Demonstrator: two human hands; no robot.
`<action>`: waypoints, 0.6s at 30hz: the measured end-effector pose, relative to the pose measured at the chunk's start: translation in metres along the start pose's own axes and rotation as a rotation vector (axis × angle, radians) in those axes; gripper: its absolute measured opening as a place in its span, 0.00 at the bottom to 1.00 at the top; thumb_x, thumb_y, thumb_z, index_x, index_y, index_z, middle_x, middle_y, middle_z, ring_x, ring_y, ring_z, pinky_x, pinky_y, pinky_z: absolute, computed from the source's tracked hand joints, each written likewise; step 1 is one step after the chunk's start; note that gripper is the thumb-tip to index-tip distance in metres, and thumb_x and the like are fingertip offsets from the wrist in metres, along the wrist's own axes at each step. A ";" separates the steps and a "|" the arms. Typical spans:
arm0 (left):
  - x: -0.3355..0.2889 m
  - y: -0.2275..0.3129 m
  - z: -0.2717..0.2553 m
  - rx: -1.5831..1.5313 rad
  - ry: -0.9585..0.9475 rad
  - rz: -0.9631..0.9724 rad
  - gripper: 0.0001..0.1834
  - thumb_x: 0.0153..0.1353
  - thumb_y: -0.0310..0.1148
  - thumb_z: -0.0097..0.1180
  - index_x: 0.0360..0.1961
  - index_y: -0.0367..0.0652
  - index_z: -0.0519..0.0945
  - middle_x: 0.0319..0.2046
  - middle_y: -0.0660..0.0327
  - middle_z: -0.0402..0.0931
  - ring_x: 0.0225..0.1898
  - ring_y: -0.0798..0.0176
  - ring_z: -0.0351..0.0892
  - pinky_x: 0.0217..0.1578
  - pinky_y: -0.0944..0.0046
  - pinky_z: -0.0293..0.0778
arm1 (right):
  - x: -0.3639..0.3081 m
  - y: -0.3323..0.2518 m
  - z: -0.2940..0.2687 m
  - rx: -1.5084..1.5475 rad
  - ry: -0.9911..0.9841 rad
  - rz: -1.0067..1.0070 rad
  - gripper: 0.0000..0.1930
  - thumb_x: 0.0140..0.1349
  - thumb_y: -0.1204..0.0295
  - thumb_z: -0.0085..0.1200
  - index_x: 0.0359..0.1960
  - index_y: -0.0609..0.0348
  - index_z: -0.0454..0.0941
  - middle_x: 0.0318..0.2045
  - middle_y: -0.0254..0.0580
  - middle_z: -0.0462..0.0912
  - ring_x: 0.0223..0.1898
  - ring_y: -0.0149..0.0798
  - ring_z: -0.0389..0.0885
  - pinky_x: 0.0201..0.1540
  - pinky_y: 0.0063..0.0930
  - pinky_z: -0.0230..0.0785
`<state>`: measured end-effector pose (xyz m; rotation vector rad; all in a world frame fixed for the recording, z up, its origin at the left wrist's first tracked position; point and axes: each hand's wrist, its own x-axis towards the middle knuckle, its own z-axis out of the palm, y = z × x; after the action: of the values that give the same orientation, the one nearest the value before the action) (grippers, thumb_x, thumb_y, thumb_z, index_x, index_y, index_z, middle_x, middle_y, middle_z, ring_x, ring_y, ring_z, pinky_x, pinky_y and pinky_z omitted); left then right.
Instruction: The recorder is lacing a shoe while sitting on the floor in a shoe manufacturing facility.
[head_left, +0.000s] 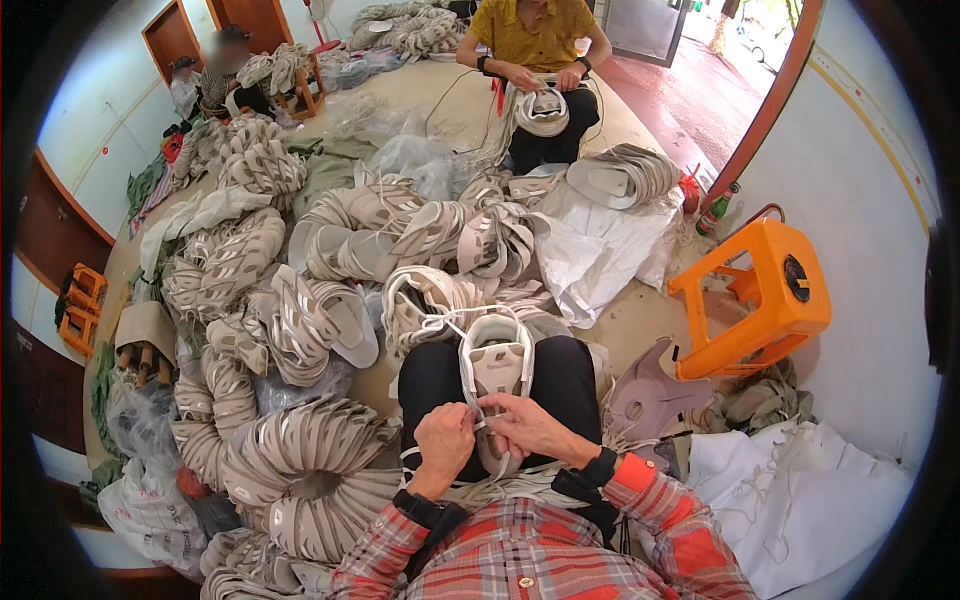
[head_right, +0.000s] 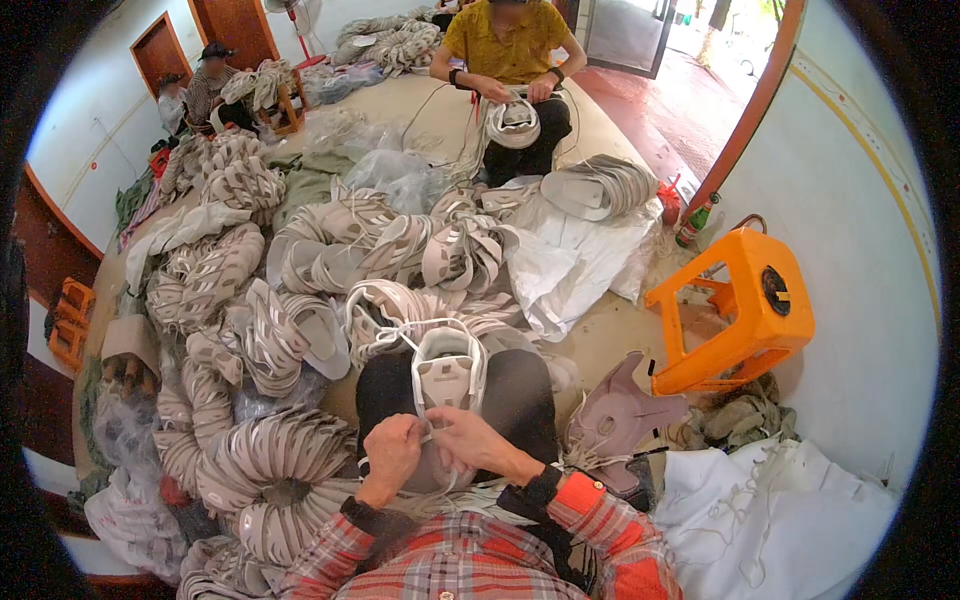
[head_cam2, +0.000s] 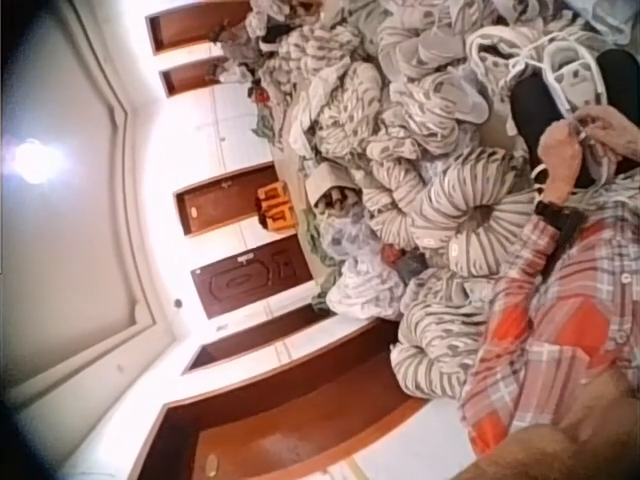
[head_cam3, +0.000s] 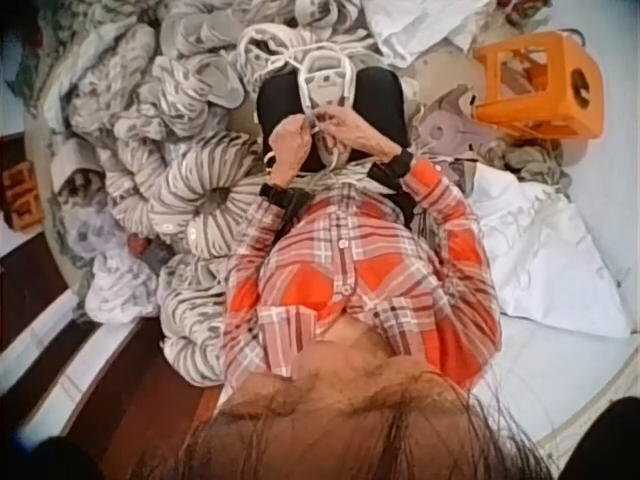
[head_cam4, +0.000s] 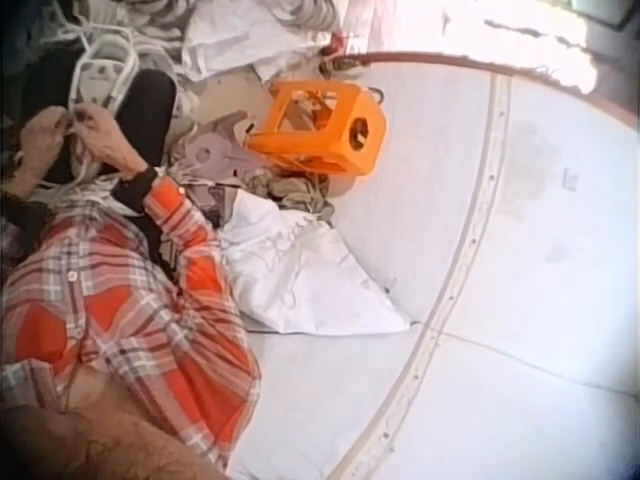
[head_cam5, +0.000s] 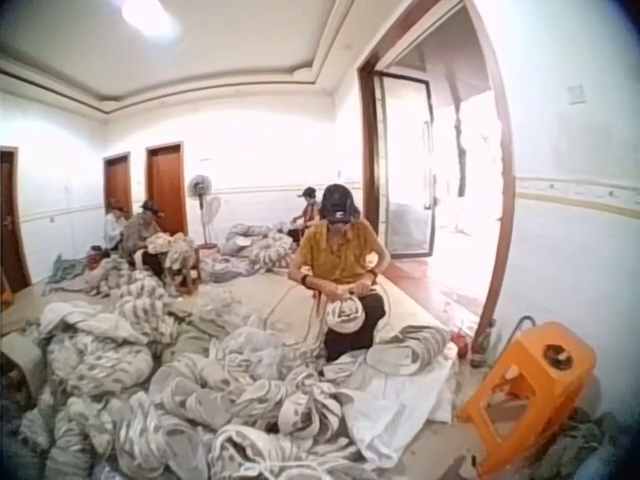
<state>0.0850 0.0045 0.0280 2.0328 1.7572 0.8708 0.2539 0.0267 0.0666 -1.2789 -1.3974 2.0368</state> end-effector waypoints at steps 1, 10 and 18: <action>0.000 0.000 -0.001 0.062 -0.032 0.026 0.06 0.53 0.31 0.53 0.24 0.41 0.77 0.22 0.55 0.75 0.27 0.50 0.76 0.28 0.55 0.70 | 0.001 -0.001 0.000 0.001 0.000 0.001 0.17 0.65 0.70 0.41 0.55 0.60 0.65 0.15 0.33 0.74 0.11 0.24 0.69 0.12 0.16 0.60; 0.006 0.008 -0.006 0.222 -0.320 -0.087 0.07 0.55 0.30 0.49 0.24 0.39 0.76 0.24 0.50 0.77 0.28 0.45 0.77 0.28 0.49 0.70 | 0.025 -0.003 -0.003 -0.488 0.029 -0.063 0.10 0.62 0.72 0.38 0.42 0.62 0.68 0.16 0.46 0.75 0.15 0.43 0.77 0.16 0.35 0.69; -0.004 -0.017 -0.059 0.180 -0.485 -0.043 0.07 0.56 0.34 0.52 0.24 0.45 0.79 0.30 0.58 0.73 0.30 0.57 0.76 0.30 0.60 0.70 | -0.003 -0.005 -0.024 -0.983 0.665 -0.570 0.05 0.53 0.76 0.44 0.33 0.58 0.66 0.21 0.55 0.75 0.24 0.57 0.76 0.23 0.46 0.68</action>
<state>0.0346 -0.0045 0.0615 2.0793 1.6345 0.1798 0.2748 0.0403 0.0704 -1.4257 -2.1051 0.4211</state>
